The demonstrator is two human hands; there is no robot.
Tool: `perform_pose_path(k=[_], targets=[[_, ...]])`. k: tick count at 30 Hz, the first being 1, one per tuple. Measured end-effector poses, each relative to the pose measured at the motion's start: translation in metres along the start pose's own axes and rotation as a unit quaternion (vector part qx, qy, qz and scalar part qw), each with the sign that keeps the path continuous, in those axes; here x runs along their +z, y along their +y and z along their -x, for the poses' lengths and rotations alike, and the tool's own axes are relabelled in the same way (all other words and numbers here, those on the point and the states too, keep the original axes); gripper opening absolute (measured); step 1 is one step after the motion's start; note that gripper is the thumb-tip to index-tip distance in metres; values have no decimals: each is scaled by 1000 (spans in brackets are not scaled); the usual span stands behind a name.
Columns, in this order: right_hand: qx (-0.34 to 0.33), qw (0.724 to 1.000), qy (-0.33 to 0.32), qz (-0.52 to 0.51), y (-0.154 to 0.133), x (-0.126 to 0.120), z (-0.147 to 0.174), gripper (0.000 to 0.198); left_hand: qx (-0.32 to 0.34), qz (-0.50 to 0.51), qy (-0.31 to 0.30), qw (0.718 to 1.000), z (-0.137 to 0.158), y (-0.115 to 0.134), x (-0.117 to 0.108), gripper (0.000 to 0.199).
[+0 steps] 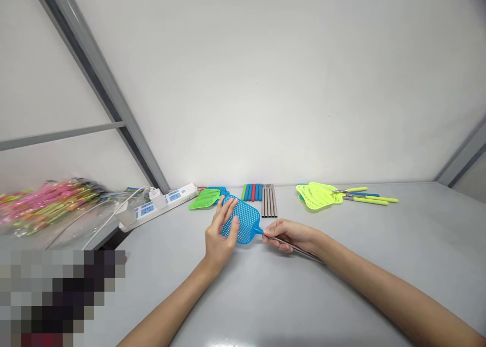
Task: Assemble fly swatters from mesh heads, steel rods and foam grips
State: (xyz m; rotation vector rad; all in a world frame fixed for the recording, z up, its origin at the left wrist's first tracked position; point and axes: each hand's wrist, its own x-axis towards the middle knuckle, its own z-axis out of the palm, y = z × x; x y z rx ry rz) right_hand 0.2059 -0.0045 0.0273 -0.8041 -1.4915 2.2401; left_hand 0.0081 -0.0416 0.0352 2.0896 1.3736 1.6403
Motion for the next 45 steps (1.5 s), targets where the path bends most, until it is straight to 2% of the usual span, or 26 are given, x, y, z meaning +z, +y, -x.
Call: perform_pose_path(k=[5,9,13,17,24,27,31,37,45], targets=[[24,1000,2,-18,-10,13,7,19,-34,-10,-21,999,-7,0,-4,38],[44,999,-6,-25,-18,15,13,19,-43,-56,-49,996,-9,1,-5,41],[43,998,5,-42,-20,10,14,21,23,-137,-95,986,-9,0,-5,43],[14,996,33,-77,-20,8,14,22,88,-178,-131,971,-8,2,-4,40],[-58,985,87,-140,-26,14,16,21,149,-130,-263,944,3,16,3,42],[-87,978,103,-160,-28,14,16,20,163,-109,-298,934,8,18,7,45],[-109,969,125,-186,-29,11,17,19,151,-99,-324,929,12,19,10,43],[-142,948,157,-239,-33,12,17,16,101,-48,-337,935,11,23,7,41],[-232,878,222,-355,-36,4,16,20,46,32,-398,916,14,32,2,48]])
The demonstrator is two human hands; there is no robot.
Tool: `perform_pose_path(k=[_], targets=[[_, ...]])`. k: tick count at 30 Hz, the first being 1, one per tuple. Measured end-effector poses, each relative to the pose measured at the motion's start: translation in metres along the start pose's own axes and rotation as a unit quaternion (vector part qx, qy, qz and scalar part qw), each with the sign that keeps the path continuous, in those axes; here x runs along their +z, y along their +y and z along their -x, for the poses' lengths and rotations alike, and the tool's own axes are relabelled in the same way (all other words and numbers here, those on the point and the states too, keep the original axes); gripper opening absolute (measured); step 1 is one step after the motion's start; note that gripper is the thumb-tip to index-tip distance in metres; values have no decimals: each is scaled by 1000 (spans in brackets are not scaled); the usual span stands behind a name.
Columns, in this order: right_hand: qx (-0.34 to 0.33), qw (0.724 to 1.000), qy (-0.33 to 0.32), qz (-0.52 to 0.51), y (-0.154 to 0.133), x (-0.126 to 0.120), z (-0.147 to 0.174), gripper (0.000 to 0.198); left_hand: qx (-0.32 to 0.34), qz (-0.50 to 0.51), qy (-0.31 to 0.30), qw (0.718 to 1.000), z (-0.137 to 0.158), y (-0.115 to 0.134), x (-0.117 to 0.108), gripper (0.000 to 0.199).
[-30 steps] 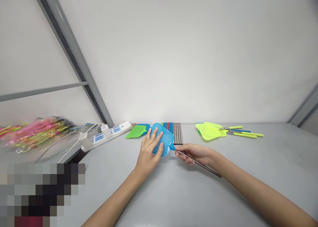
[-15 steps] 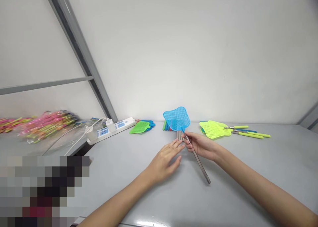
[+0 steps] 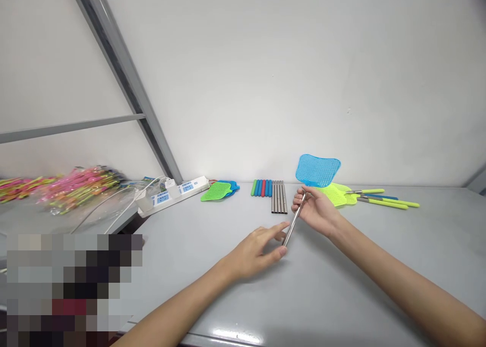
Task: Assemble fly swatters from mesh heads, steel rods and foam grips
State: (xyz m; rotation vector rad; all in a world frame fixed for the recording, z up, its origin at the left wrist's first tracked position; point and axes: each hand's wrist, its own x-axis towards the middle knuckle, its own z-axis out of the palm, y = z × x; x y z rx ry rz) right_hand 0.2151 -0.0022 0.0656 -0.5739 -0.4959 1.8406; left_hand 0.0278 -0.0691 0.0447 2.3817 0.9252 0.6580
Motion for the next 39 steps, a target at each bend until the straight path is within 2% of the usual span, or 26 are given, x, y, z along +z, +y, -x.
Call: perform_pose_path(k=[6,10,19,24,29,34,39], targets=[[-1,998,22,-58,4,-2,-2,19,37,-18,-4,999,-3,-6,8,35],[9,997,23,-72,5,-5,-3,17,35,-27,15,999,-4,-9,10,32],[-13,998,0,-64,-15,-8,-6,17,39,-45,18,998,-4,-11,10,31],[-18,1000,-12,-10,-19,-9,-5,31,42,-53,11,998,-4,-10,9,30],[-59,994,5,89,-21,-13,-5,53,51,-47,1,998,-4,-9,10,30],[-100,974,8,202,-20,-16,-6,58,49,-43,-2,998,-4,-9,10,29],[-119,962,16,247,-15,-19,-9,56,38,-46,-3,998,-4,-7,8,28]])
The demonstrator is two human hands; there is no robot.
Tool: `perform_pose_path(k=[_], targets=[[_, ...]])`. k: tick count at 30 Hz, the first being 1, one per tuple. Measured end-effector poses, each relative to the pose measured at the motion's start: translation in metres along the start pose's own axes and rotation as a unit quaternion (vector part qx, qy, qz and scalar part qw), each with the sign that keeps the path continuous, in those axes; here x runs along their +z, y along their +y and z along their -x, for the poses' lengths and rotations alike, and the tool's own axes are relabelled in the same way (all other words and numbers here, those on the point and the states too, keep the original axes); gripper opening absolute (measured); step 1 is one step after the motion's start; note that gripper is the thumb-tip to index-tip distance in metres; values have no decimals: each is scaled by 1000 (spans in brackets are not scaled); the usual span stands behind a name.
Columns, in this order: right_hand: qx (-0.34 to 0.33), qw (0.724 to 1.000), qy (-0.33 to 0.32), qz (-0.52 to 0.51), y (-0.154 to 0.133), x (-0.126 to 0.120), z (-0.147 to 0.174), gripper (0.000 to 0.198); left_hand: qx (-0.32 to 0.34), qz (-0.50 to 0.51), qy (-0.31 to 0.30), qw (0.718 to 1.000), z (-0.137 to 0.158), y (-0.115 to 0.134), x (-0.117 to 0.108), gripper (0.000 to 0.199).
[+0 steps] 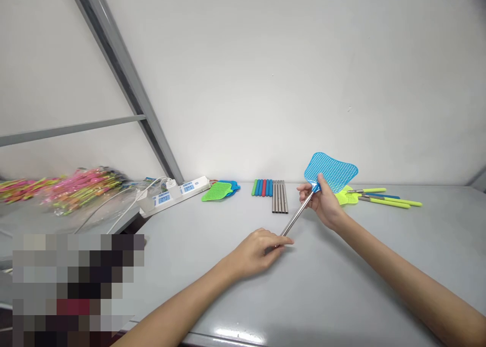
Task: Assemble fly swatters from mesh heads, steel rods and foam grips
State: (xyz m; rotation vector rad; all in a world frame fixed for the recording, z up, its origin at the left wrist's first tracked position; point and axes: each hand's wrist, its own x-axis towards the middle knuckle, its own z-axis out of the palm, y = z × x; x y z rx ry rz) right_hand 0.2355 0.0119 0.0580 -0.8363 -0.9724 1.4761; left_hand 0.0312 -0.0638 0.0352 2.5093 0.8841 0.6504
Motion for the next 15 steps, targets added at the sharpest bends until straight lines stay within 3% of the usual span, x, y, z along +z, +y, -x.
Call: perform_pose_path(k=[7,15], targets=[[-10,999,27,43,7,0,-2,55,16,8,-53,998,2,2,-2,37],[0,998,16,66,11,2,0,54,20,8,-58,998,1,3,1,44]])
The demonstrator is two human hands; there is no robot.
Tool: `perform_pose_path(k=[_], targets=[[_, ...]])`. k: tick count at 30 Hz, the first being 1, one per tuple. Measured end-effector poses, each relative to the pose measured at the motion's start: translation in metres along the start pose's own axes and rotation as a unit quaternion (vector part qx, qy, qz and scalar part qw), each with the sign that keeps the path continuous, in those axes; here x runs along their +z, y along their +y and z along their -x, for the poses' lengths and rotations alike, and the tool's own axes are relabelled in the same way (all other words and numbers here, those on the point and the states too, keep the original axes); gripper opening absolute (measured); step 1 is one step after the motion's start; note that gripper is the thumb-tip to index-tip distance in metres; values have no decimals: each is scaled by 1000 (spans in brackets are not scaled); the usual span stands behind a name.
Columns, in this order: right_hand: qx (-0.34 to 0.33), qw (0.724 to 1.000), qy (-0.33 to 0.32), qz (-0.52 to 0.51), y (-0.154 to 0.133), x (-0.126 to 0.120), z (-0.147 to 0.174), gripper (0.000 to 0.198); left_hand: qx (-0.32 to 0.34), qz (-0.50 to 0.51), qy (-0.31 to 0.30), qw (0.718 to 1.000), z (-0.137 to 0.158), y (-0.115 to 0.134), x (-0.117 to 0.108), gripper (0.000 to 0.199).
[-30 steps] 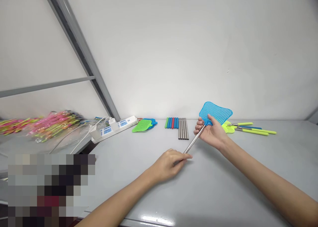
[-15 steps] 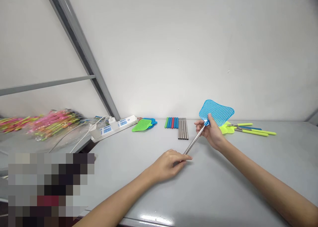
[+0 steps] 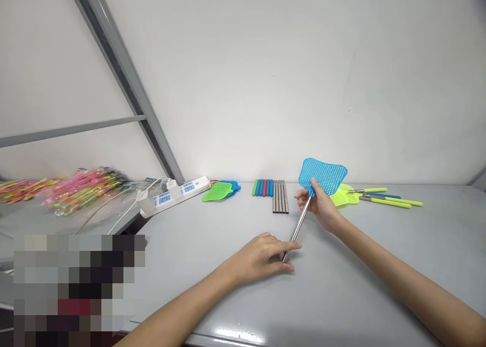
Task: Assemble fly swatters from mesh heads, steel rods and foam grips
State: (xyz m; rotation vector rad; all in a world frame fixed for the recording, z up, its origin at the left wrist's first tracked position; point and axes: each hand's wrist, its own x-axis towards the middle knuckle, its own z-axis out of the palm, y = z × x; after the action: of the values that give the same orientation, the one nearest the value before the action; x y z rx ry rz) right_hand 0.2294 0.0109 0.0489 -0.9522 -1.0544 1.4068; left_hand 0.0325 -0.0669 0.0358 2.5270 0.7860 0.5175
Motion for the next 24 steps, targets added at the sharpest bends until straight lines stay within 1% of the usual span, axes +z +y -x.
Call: perform_pose_path(k=[3,6,9,12,14,19,24], targets=[[1,1000,16,0,3,-1,-2,53,-8,4,16,1000,1,1,-1,41],[-11,999,37,-8,6,-3,-4,52,-30,19,63,997,2,1,-4,41],[-32,998,42,-21,8,-4,-5,48,-88,39,130,987,1,-5,-5,43],[-34,999,14,-22,8,-3,-4,45,-134,50,178,974,1,-14,-5,44],[-30,999,-11,-17,9,-1,-2,45,-140,54,185,971,0,-19,-5,41],[-21,998,-60,-2,14,7,4,42,-127,60,164,976,-1,-18,-5,36],[-22,996,-85,3,20,11,8,38,-129,57,167,976,-2,-16,-7,35]])
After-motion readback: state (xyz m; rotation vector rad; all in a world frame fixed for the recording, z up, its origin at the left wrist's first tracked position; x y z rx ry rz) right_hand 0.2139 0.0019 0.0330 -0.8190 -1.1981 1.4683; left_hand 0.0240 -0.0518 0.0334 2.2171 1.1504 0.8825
